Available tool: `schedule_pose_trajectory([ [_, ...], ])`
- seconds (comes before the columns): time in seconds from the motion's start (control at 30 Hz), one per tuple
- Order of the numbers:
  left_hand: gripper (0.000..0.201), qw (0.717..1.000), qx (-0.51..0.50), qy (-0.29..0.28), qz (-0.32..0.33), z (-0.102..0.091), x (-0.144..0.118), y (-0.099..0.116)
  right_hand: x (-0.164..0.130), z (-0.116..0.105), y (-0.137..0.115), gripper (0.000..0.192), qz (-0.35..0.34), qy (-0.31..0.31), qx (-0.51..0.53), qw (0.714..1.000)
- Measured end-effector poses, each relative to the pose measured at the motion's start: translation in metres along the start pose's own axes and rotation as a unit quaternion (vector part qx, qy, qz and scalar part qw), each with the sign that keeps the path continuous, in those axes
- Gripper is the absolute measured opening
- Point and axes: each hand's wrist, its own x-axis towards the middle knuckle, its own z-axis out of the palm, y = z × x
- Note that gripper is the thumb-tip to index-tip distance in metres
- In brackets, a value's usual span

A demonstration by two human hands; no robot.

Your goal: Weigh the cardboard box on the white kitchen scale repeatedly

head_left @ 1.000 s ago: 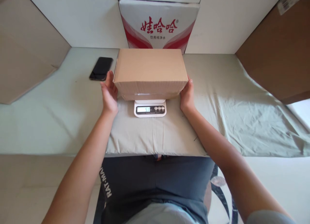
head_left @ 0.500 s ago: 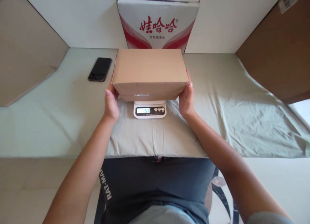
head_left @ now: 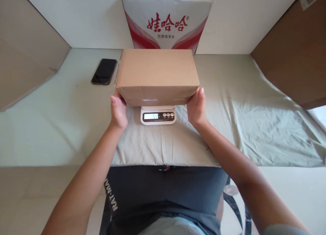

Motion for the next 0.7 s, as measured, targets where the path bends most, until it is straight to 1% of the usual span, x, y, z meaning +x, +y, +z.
schedule_pose_trajectory([
  [0.13,0.086,1.0,-0.002,-0.006,0.009,0.006,-0.004,0.004,-0.002,0.004,0.002,0.076,-0.017,-0.003,0.009,1.0],
  [0.23,0.081,1.0,-0.01,-0.008,0.023,0.008,-0.007,0.008,0.0,0.006,0.0,0.076,-0.032,0.002,0.016,0.999],
  [0.3,0.081,1.0,-0.005,0.0,0.029,0.008,-0.008,0.015,0.004,0.006,-0.008,0.079,-0.041,0.014,0.006,0.999],
  [0.4,0.081,1.0,0.015,-0.008,0.012,0.009,-0.001,0.036,0.021,0.002,-0.026,0.077,-0.051,0.019,-0.009,0.998],
  [0.5,0.087,0.999,-0.011,-0.047,0.006,0.017,0.024,0.058,0.052,0.0,-0.036,0.071,-0.072,0.02,-0.009,0.997],
  [0.57,0.09,0.996,-0.042,-0.071,0.03,0.026,0.05,0.062,0.079,0.002,-0.029,0.07,-0.102,0.024,0.001,0.994],
  [0.63,0.089,0.996,-0.064,-0.056,0.026,0.036,0.077,0.052,0.105,0.005,-0.01,0.072,-0.132,0.033,0.008,0.991],
  [0.67,0.087,0.997,-0.067,-0.043,0.022,0.039,0.089,0.042,0.116,0.007,0.001,0.074,-0.139,0.044,0.01,0.989],
  [0.7,0.083,0.997,-0.072,-0.019,0.03,0.042,0.1,0.029,0.125,0.009,0.014,0.075,-0.142,0.056,0.016,0.988],
])
